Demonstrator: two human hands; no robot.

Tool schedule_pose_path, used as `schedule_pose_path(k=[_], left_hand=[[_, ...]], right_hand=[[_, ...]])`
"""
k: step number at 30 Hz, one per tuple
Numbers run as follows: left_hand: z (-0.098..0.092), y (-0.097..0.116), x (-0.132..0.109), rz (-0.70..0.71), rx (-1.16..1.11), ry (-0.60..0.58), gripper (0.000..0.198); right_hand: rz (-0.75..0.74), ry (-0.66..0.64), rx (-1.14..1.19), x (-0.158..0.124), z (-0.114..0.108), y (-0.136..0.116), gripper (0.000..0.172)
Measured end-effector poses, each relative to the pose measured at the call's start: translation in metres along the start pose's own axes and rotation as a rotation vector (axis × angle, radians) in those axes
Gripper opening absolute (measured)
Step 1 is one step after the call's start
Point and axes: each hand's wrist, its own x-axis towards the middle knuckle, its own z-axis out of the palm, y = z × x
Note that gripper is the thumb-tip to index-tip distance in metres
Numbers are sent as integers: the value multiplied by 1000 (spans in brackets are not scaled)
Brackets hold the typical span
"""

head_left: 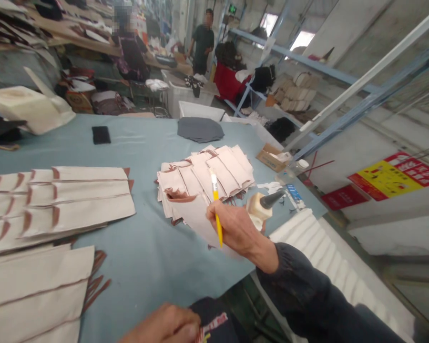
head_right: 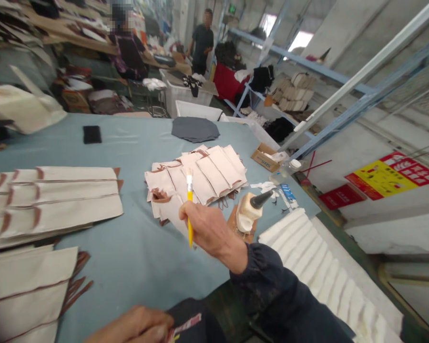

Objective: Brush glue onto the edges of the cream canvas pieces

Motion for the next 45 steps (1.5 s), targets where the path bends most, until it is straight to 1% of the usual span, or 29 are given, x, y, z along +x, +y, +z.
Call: schedule_pose_path(k=[1, 2, 3, 4, 5, 6, 7, 8, 10, 11, 13, 15, 17, 21, 22, 24, 25, 26, 29, 31, 32, 34, 36, 39, 43, 45], left_hand=[[-8, 0, 0, -62, -8, 84, 36], [-16, 0, 3, -124, 0, 213, 38], [-25, 0, 7, -171, 24, 373, 38], [-33, 1, 12, -190, 57, 522, 38], [-40, 1, 20, -184, 89, 649, 39], [-45, 2, 28, -151, 119, 734, 42], [-49, 2, 37, -99, 141, 779, 44], [-51, 3, 45, -42, 146, 794, 44], [-48, 2, 60, 55, 123, 767, 42], [-44, 1, 65, 81, 102, 746, 38], [-34, -1, 68, 88, 73, 708, 25], [-24, 1, 64, 60, 70, 667, 17], [-19, 7, 57, 5, 65, 596, 15], [-25, 22, 44, -68, -42, 384, 28], [-27, 24, 41, -72, -80, 346, 30], [-31, 23, 35, -88, -133, 318, 32], [-32, 21, 31, -99, -145, 322, 32], [-33, 20, 27, -111, -152, 328, 30], [-31, 19, 13, -91, -88, 366, 23], [-29, 22, 6, -21, 39, 428, 20], [-28, 25, 3, 26, 116, 473, 20], [-26, 29, -1, 127, 249, 563, 24], [-25, 32, -3, 204, 330, 626, 31], [-24, 32, -5, 260, 395, 663, 36], [-23, 28, -8, 271, 444, 671, 35], [-21, 27, -10, 271, 454, 675, 35]], right_hand=[[-65, 12, -60, -7, -4, 1, 22], [-121, 27, -106, -14, -8, 1, 23], [-166, 39, -140, -20, -12, 0, 23], [-200, 50, -162, -26, -16, -1, 22], [-226, 57, -174, -31, -19, -3, 20], [-245, 62, -177, -35, -22, -5, 19], [-260, 70, -174, -38, -25, -7, 18], [-268, 77, -169, -41, -27, -9, 19], [-279, 87, -158, -48, -30, -12, 21], [-280, 89, -156, -51, -30, -13, 22], [-266, 99, -159, -58, -28, -14, 24], [-246, 121, -143, -64, -23, -17, 25], [-237, 135, -90, -69, -15, -20, 26], [-260, 105, 62, -70, 9, -27, 27], [-260, 105, 103, -69, 14, -27, 26], [-208, 124, 202, -68, 22, -27, 20], [-157, 135, 272, -67, 23, -26, 17], [-90, 151, 365, -67, 24, -26, 19], [149, 229, 739, -68, 19, -31, 38], [294, 283, 964, -70, 14, -38, 49], [353, 299, 1039, -71, 12, -42, 50], [429, 305, 1125, -73, 7, -49, 45], [427, 313, 1144, -76, 2, -56, 34], [299, 330, 1056, -76, -6, -64, 20], [88, 331, 837, -67, -17, -72, 21], [7, 297, 733, -64, -21, -76, 23]])
